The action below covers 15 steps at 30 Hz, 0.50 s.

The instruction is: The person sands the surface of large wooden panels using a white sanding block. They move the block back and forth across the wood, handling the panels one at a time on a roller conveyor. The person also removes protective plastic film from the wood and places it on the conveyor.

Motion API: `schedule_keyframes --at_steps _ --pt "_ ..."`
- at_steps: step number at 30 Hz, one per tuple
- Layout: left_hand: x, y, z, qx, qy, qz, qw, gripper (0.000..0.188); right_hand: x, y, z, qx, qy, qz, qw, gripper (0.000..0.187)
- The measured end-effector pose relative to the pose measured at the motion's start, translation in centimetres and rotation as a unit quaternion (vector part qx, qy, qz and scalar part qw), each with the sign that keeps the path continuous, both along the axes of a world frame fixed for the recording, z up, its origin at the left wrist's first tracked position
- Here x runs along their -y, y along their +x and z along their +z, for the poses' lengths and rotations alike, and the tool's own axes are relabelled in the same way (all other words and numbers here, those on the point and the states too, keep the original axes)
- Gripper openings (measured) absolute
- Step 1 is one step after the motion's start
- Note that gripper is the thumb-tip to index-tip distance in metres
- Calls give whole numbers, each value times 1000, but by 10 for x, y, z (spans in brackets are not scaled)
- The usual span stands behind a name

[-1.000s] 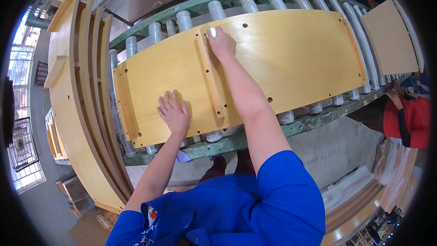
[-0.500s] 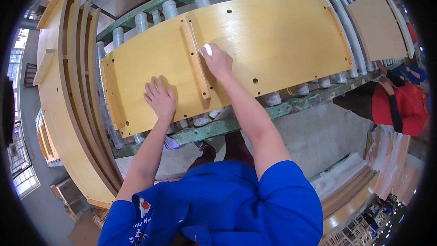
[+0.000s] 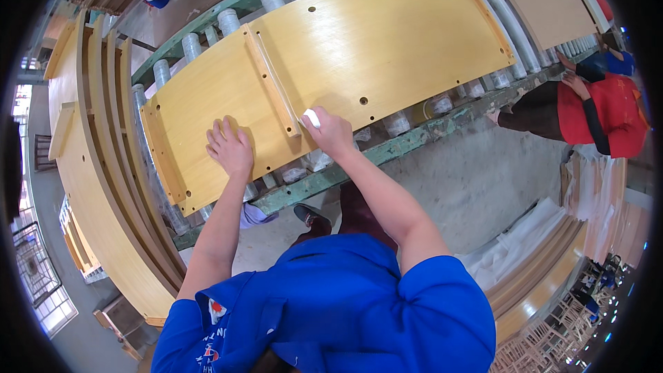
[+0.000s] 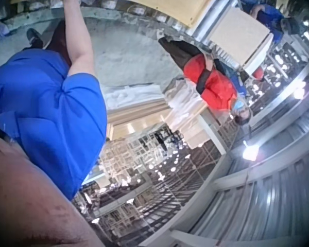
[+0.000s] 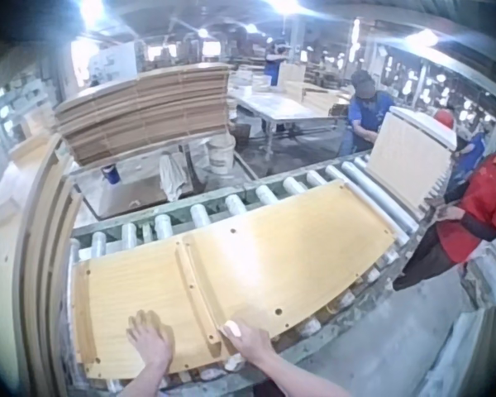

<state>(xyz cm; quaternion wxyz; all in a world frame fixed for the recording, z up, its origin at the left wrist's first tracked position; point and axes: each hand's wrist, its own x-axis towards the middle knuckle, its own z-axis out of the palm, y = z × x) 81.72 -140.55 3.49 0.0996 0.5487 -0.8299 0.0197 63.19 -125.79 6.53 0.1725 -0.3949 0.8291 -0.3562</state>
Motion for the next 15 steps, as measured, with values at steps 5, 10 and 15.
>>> schedule_keyframes --at_steps 5,10,15 --pt "0 -2 0 -13 6 -3 1000 50 -7 1 1 -12 -17 -14 1000 35" --pt "0 -5 -1 -11 4 2 1000 49 -4 -2 0 -22 -13 -15 1000 34" --pt "-1 -7 -1 -18 2 1 1000 49 -9 -7 -1 -2 -11 0 1000 33"
